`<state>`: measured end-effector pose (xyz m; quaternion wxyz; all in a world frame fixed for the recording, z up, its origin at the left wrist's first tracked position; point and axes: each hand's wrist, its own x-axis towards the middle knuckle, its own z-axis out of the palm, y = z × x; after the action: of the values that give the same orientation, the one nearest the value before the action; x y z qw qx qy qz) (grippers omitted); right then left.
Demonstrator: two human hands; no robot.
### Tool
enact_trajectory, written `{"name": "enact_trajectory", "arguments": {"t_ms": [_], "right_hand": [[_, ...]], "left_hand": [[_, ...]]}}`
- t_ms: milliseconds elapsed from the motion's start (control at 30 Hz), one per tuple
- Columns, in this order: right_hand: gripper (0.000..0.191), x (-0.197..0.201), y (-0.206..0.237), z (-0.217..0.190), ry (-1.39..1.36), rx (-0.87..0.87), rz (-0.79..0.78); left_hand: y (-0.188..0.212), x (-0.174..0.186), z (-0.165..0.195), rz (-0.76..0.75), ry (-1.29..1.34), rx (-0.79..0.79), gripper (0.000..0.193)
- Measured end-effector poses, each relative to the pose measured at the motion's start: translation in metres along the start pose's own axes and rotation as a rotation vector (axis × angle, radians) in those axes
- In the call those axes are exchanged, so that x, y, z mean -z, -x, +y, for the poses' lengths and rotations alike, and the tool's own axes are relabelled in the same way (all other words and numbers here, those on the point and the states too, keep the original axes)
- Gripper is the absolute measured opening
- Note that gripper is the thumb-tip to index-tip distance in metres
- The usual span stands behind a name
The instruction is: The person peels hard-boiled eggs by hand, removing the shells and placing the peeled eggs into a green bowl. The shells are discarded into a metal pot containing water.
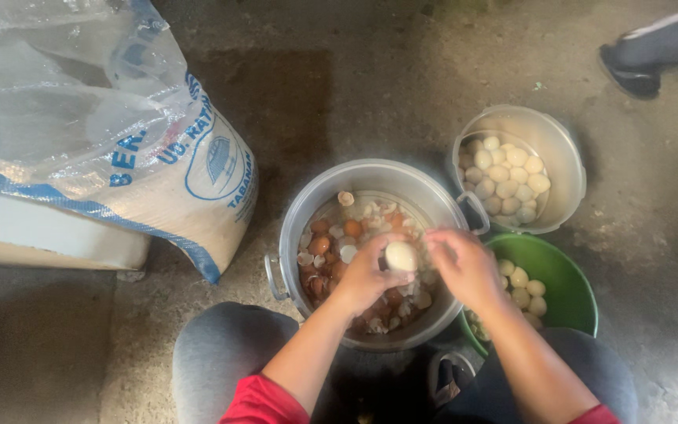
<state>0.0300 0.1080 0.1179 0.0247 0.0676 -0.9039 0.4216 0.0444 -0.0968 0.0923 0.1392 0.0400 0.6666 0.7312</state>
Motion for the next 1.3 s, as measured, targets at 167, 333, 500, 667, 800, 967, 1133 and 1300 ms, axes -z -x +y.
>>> {"name": "enact_trajectory", "arguments": {"t_ms": [167,333,500,667,800,967,1133,1300], "right_hand": [[0.041,-0.014,0.002,0.005,-0.396,-0.106,-0.213],[0.033,-0.02,-0.002,0.023,-0.553,-0.218,-0.249],[0.026,-0.02,0.001,0.033,-0.456,-0.115,-0.128],[0.024,-0.015,0.002,0.034,-0.406,-0.218,-0.1],[0.036,-0.016,-0.004,0.041,-0.366,-0.132,-0.163],[0.054,-0.041,-0.01,0.048,-1.246,-0.548,-0.352],[0.063,-0.043,-0.02,0.043,-1.267,-0.749,-0.216],[0.04,-0.013,-0.022,0.055,-1.288,-0.755,-0.099]], "left_hand": [[-0.003,-0.001,-0.003,0.013,0.17,0.047,0.065],[-0.002,0.0,0.002,-0.004,0.291,0.024,0.066],[-0.004,0.001,0.009,0.033,0.567,0.207,0.053],[-0.011,0.01,-0.003,0.094,0.633,0.316,0.045],[-0.013,0.006,-0.018,0.162,0.454,0.302,0.044],[-0.01,-0.001,-0.018,0.198,0.092,0.262,0.048],[-0.023,0.023,-0.032,0.468,-0.335,-0.009,0.047],[-0.053,0.04,-0.084,0.534,-0.792,0.023,0.046]]}}
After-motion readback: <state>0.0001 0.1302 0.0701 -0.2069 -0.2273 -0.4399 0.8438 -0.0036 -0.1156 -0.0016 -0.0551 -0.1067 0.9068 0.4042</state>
